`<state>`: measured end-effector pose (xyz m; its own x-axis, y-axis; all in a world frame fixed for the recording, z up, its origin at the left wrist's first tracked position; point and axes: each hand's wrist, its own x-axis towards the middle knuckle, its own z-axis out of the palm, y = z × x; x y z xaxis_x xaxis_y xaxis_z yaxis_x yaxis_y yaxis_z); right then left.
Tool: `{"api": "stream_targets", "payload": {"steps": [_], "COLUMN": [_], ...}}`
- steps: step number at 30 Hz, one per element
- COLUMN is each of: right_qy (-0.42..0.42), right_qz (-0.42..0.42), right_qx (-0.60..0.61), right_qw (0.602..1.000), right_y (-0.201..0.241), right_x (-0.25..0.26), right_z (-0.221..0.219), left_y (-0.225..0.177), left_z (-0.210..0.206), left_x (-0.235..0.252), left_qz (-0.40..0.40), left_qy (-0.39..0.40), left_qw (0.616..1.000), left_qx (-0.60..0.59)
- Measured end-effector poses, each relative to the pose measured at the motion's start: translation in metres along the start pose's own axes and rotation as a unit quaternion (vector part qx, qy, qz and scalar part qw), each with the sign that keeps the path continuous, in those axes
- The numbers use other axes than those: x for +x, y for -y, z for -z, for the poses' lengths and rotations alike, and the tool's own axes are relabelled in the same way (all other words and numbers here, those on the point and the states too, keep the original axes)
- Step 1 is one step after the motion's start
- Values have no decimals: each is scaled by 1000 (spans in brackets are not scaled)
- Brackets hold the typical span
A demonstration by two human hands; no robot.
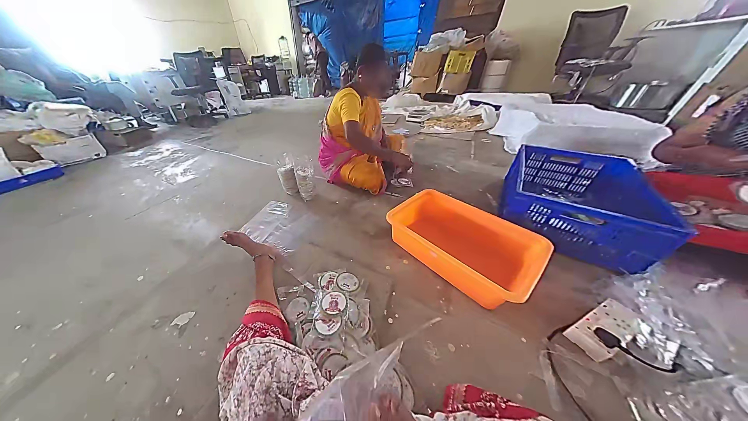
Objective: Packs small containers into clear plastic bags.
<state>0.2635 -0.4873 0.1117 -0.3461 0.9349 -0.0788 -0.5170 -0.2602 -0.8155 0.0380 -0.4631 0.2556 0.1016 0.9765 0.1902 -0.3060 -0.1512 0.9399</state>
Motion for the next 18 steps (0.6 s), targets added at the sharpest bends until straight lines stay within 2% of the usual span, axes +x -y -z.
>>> {"api": "stream_targets", "payload": {"steps": [1, 3, 5, 7, 8, 9, 10, 12, 13, 15, 16, 18], "right_qy": [-22, -87, -156, -202, -223, -247, -264, -262, -249, -226, -206, -145], "right_qz": [40, 92, 104, 123, 136, 154, 178, 258, 294, 328, 341, 364], "right_qx": [21, 62, 105, 114, 97, 61, 3, -133, -202, -283, -311, -362], "right_qw": [999, 990, 977, 965, 960, 955, 948, 920, 900, 873, 863, 846], "right_y": [4, 19, 42, 60, 66, 69, 71, 63, 55, 41, 38, 40], "right_x": [2, 8, 14, 14, 13, 12, 10, 10, 8, -3, -6, -11], "right_z": [0, 0, -2, -4, -7, -12, -17, -16, -13, -10, -11, -16], "left_y": [-6, -40, -37, -28, -3, 13, 13, -22, -20, 34, 54, 70], "left_z": [-1, -23, -26, -4, 23, 40, 38, -3, -3, 34, 39, 25], "left_x": [5, 27, 28, 9, -13, -20, -14, 5, -1, -33, -35, -30], "left_qz": [32, 175, 175, 203, 100, 39, 42, 181, 164, -5, -54, -83], "left_qy": [-13, -77, -77, -3, 57, 98, 112, 66, 67, 115, 130, 120], "left_qw": [999, 968, 944, 915, 918, 913, 910, 899, 910, 949, 960, 971], "left_qx": [38, 162, 270, 348, 378, 393, 397, 393, 376, 293, 244, 190]}}
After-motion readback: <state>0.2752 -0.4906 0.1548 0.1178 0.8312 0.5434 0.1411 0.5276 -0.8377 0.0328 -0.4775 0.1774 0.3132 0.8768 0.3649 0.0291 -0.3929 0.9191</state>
